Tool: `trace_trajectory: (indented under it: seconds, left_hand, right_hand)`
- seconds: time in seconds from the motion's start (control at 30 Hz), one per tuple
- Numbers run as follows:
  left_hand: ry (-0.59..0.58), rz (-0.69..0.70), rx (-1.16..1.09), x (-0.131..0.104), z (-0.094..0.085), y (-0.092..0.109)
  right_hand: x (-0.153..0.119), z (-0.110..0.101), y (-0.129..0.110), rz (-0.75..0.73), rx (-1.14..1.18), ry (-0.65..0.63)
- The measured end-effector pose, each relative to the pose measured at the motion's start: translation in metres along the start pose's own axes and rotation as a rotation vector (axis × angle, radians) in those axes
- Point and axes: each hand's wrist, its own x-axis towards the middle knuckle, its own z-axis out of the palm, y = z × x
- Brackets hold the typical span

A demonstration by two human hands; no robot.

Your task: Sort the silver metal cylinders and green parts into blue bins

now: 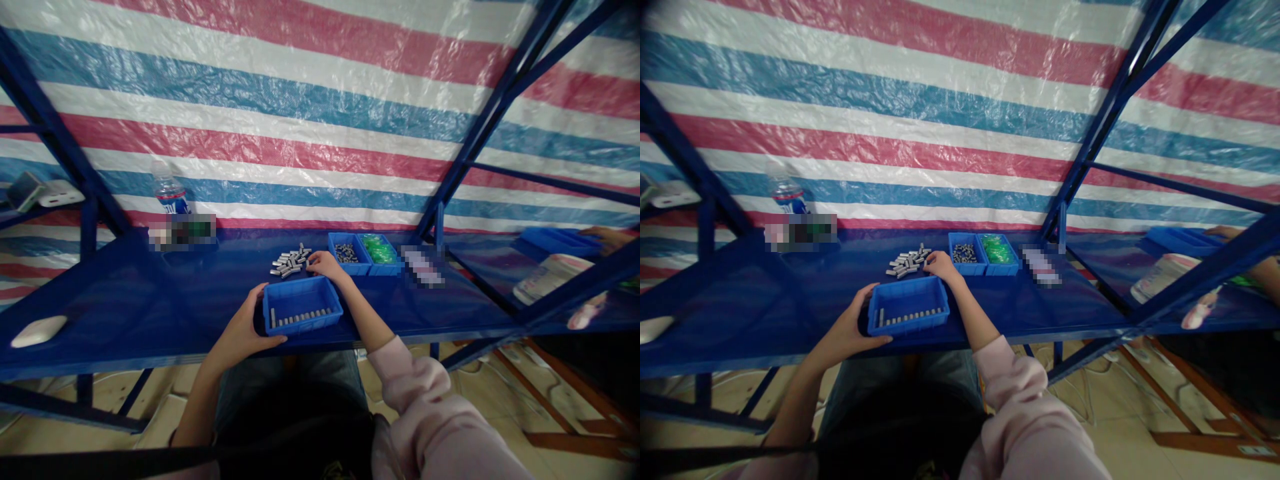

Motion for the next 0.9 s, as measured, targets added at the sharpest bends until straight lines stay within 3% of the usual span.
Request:
trace_trajectory:
  seconds: [0.2, 0.3, 0.37, 0.43, 0.47, 0.6, 0.8, 0.9]
  left_hand:
    - [-0.027, -0.001, -0.005, 0.000, -0.001, -0.001]
    - [-0.026, 0.010, -0.019, 0.000, 0.000, -0.001]
    - [-0.020, 0.020, -0.027, 0.001, 0.001, -0.001]
    - [-0.011, 0.022, -0.031, 0.001, 0.002, -0.001]
    - [-0.009, 0.022, -0.034, 0.002, 0.002, -0.002]
    - [-0.009, 0.032, -0.041, 0.003, 0.002, -0.004]
    - [-0.011, 0.025, -0.006, 0.001, 0.001, -0.004]
    - [-0.006, 0.022, -0.001, 0.001, 0.001, -0.004]
  right_hand:
    - [-0.014, -0.004, -0.018, -0.081, 0.114, -0.173]
    - [-0.027, -0.002, -0.034, -0.250, 0.291, -0.266]
    - [-0.039, 0.002, -0.044, -0.385, 0.390, -0.252]
    - [-0.052, 0.007, -0.054, -0.489, 0.421, -0.246]
    - [-0.059, 0.009, -0.057, -0.517, 0.415, -0.307]
    - [-0.073, 0.016, -0.059, -0.479, 0.283, -0.699]
    - [-0.064, 0.016, -0.046, -0.403, -0.055, -0.758]
    - [-0.061, 0.016, -0.044, -0.399, -0.115, -0.779]
